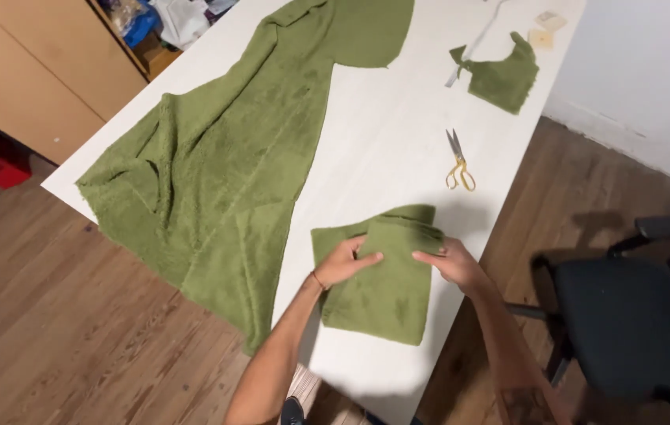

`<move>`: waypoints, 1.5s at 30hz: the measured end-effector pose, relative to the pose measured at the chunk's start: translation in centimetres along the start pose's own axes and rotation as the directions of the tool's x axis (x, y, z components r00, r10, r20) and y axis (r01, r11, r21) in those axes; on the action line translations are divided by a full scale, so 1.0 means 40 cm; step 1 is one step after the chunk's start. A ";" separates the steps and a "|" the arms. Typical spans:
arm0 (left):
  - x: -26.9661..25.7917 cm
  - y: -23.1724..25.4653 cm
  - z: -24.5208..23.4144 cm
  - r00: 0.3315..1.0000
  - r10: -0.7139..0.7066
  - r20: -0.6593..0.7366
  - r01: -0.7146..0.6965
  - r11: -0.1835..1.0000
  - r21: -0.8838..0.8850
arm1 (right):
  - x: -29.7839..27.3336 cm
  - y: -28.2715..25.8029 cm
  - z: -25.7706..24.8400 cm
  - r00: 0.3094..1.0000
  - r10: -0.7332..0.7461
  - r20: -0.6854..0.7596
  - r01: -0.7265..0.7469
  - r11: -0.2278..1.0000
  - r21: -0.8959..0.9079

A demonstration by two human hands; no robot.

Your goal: Cutting pieces of green fuzzy fabric using a paper template and scissors.

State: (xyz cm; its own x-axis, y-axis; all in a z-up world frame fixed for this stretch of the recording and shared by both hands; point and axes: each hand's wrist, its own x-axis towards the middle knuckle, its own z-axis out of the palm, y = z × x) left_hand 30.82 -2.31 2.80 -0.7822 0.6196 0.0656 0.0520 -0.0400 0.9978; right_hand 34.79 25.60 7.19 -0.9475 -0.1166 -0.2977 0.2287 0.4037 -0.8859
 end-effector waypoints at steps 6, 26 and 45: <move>0.126 -0.145 -0.056 0.951 -0.186 -0.247 0.236 0.953 0.190 | 0.222 0.089 -0.011 0.999 -0.044 0.031 0.044 0.999 0.014; -0.003 -0.006 0.260 0.945 0.275 -0.178 0.091 0.302 0.949 | 0.283 0.033 0.021 0.804 -0.502 -0.319 0.171 0.709 -0.685; -0.330 -0.114 0.440 0.603 -0.575 -0.553 -0.020 0.683 -0.731 | 0.316 -0.072 -0.046 0.878 0.329 0.348 0.012 0.711 -0.703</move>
State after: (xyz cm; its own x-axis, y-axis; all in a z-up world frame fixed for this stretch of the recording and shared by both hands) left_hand 51.82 3.50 -2.63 -0.8449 -0.0373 -0.5336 -0.4027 -0.6121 0.6805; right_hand 21.75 24.65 6.64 -0.6786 -0.2855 -0.6768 -0.0059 0.9235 -0.3836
